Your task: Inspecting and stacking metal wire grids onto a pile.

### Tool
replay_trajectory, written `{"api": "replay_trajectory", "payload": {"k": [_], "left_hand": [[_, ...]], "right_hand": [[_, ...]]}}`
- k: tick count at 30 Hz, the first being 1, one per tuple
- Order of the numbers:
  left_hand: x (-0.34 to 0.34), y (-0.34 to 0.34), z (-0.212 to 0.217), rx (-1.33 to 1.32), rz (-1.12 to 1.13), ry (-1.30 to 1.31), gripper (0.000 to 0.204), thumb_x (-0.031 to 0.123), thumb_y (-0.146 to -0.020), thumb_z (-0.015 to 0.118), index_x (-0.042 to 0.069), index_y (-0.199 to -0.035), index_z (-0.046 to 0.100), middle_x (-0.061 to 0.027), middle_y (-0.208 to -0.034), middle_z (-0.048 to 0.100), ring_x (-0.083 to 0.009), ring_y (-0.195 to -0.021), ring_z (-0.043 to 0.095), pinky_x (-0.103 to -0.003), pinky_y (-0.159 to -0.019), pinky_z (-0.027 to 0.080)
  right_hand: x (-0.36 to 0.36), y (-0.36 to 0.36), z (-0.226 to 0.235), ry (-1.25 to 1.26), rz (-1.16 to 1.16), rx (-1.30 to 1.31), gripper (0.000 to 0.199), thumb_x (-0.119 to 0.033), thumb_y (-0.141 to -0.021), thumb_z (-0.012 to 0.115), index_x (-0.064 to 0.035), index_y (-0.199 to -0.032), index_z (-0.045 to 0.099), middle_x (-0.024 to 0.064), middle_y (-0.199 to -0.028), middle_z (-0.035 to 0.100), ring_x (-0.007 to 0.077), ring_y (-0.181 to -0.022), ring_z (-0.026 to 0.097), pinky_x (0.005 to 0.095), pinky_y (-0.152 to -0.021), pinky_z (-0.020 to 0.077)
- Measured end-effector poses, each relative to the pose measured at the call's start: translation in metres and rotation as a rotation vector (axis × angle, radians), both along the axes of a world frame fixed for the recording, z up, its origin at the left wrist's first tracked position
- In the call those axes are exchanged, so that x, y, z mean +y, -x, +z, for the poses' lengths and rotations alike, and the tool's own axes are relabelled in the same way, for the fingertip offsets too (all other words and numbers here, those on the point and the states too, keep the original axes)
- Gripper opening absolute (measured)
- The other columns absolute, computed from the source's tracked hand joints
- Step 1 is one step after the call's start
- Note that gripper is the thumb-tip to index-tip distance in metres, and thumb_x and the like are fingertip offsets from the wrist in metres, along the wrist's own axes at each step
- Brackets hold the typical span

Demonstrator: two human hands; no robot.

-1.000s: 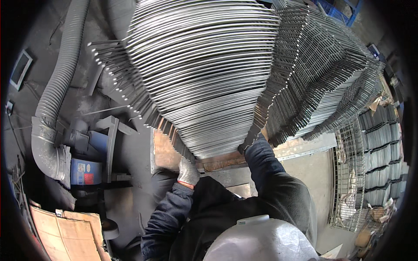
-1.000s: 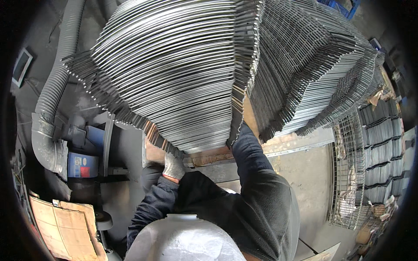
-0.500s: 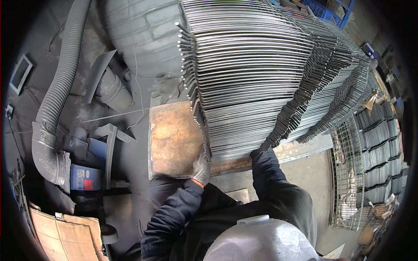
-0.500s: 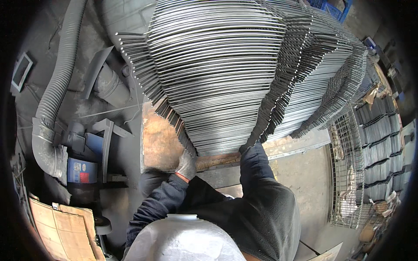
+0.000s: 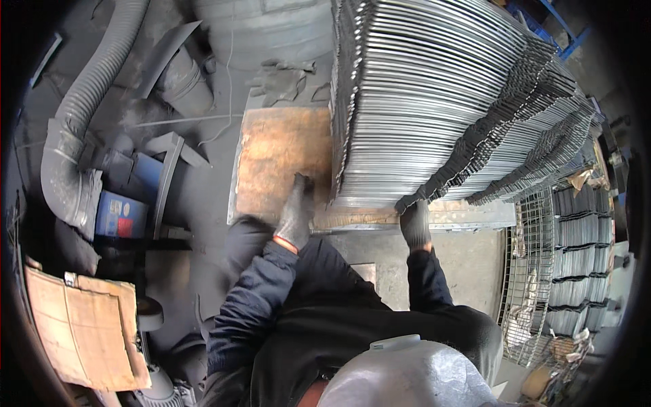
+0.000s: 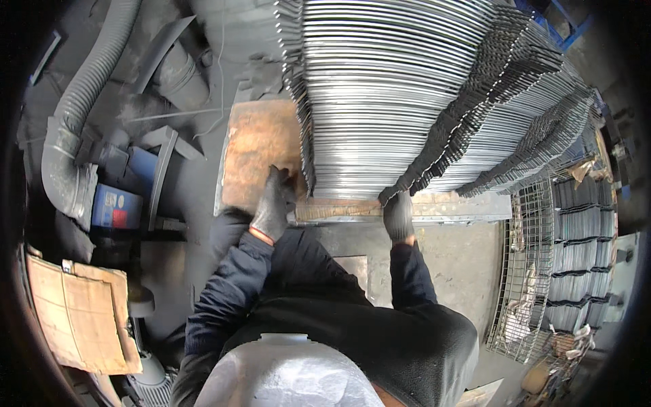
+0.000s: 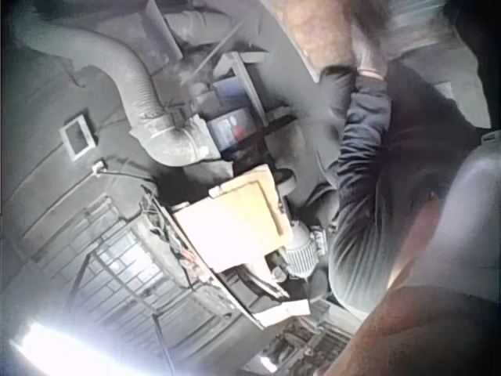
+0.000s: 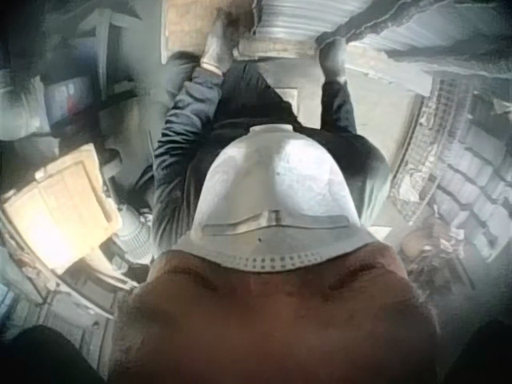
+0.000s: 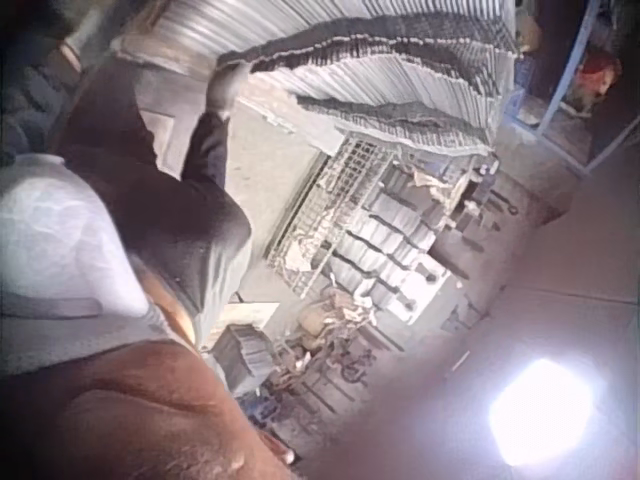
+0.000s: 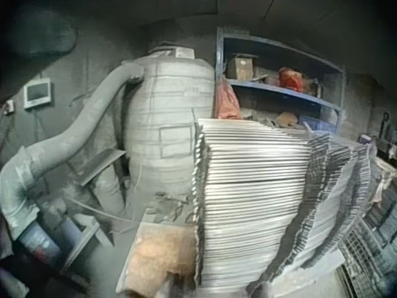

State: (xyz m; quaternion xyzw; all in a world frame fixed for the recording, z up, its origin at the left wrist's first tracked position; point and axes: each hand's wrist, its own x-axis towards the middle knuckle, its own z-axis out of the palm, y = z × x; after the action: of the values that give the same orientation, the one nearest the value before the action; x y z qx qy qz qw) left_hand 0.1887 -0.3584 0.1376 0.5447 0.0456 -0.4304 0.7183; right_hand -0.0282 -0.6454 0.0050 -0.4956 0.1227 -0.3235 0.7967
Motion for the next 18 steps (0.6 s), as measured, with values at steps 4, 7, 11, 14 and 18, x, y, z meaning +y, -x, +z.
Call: {"api": "replay_trajectory", "payload": {"k": [4, 7, 11, 14, 18], "left_hand": [[0.015, -0.026, -0.011, 0.045, 0.208, 0.210, 0.104, 0.085, -0.099, 0.047, 0.007, -0.167, 0.038, -0.0147, -0.173, 0.041, -0.0323, -0.157, 0.039, -0.055, -0.126, 0.023], [0.043, -0.032, -0.035, 0.040, 0.262, 0.377, 0.104, 0.086, -0.098, 0.046, 0.008, -0.168, 0.035, -0.0200, -0.170, 0.042, -0.0390, -0.154, 0.043, -0.059, -0.124, 0.028], [0.076, -0.029, -0.038, 0.055, 0.357, 0.580, 0.102, 0.085, -0.098, 0.048, 0.010, -0.166, 0.036, -0.0220, -0.170, 0.038, -0.0409, -0.152, 0.042, -0.062, -0.122, 0.034], [0.085, -0.023, -0.021, 0.031, 0.406, 0.524, 0.100, 0.085, -0.098, 0.046, 0.012, -0.166, 0.037, -0.0245, -0.171, 0.034, -0.0446, -0.155, 0.038, -0.066, -0.125, 0.033], [0.082, -0.030, -0.023, -0.004, 0.586, 0.594, 0.102, 0.088, -0.097, 0.043, 0.013, -0.167, 0.036, -0.0257, -0.169, 0.037, -0.0468, -0.154, 0.039, -0.067, -0.124, 0.032]], "right_hand": [[0.119, 0.046, 0.067, 0.407, -0.498, 0.408, 0.023, -0.015, -0.110, 0.064, -0.0017, -0.128, 0.062, 0.0080, -0.122, 0.067, 0.0175, -0.106, 0.068, 0.0368, -0.104, 0.0515], [0.181, 0.042, 0.049, 0.579, -0.123, 0.459, 0.045, -0.012, -0.102, 0.074, -0.0020, -0.143, 0.060, 0.0154, -0.133, 0.067, 0.0240, -0.130, 0.065, 0.0408, -0.111, 0.0503], [0.234, -0.106, 0.153, 0.958, 0.013, 0.414, 0.061, -0.022, -0.099, 0.076, 0.0003, -0.151, 0.054, 0.0257, -0.147, 0.060, 0.0411, -0.139, 0.058, 0.0460, -0.115, 0.0476], [0.244, -0.235, 0.149, 0.783, -0.138, 0.430, 0.066, -0.036, -0.101, 0.072, 0.0026, -0.152, 0.054, 0.0281, -0.151, 0.058, 0.0459, -0.144, 0.051, 0.0478, -0.120, 0.0424], [0.200, -0.377, 0.118, 0.571, -0.675, 0.686, 0.071, -0.039, -0.099, 0.072, 0.0041, -0.152, 0.054, 0.0308, -0.154, 0.055, 0.0475, -0.145, 0.049, 0.0507, -0.122, 0.0392]]}}
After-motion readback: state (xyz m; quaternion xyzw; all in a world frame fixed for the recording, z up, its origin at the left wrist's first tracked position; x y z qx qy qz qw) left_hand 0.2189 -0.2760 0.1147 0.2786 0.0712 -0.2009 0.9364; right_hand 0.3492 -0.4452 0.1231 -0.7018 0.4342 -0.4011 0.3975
